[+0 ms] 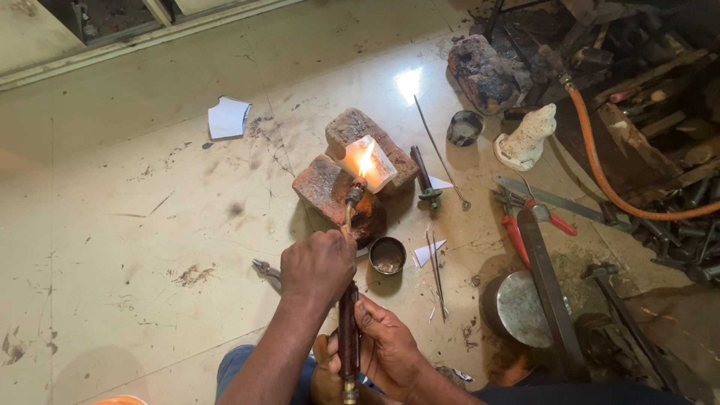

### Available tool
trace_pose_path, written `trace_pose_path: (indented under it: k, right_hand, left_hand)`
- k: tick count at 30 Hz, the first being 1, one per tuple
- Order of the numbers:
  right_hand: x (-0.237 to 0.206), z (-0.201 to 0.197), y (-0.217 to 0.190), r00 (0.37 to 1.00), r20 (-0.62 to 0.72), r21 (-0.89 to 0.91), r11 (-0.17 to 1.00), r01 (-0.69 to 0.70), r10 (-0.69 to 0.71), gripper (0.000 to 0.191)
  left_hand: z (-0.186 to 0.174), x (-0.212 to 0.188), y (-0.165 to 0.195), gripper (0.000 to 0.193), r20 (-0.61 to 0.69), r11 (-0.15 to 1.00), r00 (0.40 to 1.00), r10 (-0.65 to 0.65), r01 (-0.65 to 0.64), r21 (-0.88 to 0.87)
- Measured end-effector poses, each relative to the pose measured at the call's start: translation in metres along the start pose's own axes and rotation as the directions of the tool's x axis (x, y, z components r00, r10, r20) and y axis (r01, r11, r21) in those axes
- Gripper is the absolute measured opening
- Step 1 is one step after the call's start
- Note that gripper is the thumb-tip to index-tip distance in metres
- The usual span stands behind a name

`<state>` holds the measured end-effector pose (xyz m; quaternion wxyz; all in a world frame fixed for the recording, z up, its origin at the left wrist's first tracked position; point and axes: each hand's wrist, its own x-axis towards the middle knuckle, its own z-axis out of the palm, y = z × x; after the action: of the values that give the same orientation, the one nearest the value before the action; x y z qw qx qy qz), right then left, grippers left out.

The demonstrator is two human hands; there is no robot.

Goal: The person hammers a white cylindrical ceramic object on a metal bar, then heats it with a blowtorch while rotating it. The person dips the object into water and continues hammering and heating it.

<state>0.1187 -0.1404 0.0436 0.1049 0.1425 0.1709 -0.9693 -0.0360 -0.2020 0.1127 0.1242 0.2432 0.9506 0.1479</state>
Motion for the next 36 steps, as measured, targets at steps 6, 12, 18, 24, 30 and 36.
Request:
trace_pose_path:
  k: [6, 12, 18, 24, 30, 36]
  right_hand:
    - [-0.004, 0.005, -0.005, 1.0, -0.019, 0.011, 1.0, 0.009, -0.008, 0.033]
    - [-0.005, 0.009, -0.009, 0.998, -0.069, -0.003, 1.0, 0.008, -0.008, 0.032]
    - [-0.003, 0.008, -0.011, 0.996, -0.078, -0.024, 0.999, 0.036, -0.038, 0.031]
    - [-0.002, 0.004, -0.009, 0.994, -0.095, -0.026, 0.998, 0.051, -0.053, 0.03]
    - [0.001, 0.001, -0.007, 0.991, -0.108, -0.014, 0.997, 0.073, -0.074, 0.032]
    - [0.004, 0.0, -0.007, 0.992, -0.093, -0.013, 0.996, 0.086, -0.087, 0.031]
  left_hand:
    - [-0.008, 0.002, 0.013, 0.039, 0.046, 0.996, 0.996, -0.082, 0.083, -0.019]
    - [-0.013, 0.006, 0.024, 0.038, 0.081, 0.99, 0.987, -0.137, 0.138, 0.003]
    - [-0.016, 0.007, 0.029, 0.039, 0.083, 0.989, 0.986, -0.148, 0.146, 0.021]
    - [-0.014, 0.009, 0.031, 0.041, 0.082, 0.988, 0.984, -0.155, 0.154, 0.027]
    - [-0.013, 0.009, 0.034, 0.042, 0.092, 0.981, 0.977, -0.194, 0.191, 0.035]
    - [-0.013, 0.01, 0.035, 0.04, 0.097, 0.98, 0.976, -0.195, 0.19, 0.055]
